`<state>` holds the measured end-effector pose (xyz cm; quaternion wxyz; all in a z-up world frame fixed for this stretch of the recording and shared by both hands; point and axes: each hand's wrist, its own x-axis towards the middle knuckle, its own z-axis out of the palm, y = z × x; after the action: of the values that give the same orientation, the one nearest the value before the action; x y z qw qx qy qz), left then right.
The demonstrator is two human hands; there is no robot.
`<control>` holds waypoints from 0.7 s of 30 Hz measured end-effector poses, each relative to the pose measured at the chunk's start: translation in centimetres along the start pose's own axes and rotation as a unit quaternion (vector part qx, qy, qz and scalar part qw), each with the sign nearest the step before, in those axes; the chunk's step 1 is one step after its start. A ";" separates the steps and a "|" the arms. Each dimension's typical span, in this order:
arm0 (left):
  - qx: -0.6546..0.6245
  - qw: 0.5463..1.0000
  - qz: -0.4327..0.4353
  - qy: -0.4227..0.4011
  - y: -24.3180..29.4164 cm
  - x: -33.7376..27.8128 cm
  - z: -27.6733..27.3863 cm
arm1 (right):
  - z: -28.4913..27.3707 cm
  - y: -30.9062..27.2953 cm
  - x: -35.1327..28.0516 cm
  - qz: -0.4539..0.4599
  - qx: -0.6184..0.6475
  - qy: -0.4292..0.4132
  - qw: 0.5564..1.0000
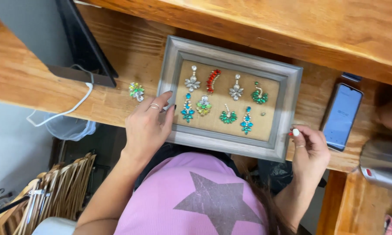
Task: Arranging various pieces of colorful jewelry, including earrings and brooches, inside a small silver picture frame on a wooden table.
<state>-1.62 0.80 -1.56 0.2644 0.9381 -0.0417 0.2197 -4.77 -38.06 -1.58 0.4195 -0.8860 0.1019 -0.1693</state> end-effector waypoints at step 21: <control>0.128 0.978 -0.152 -0.070 -4.8 -0.5 0.6 | 6.1 -0.8 -1.4 0.070 -0.041 -0.108 0.991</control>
<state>-0.88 4.57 -4.55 0.1692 0.9725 0.1115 0.1146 -3.65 -32.81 -4.80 0.4022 -0.9062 0.1250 -0.0385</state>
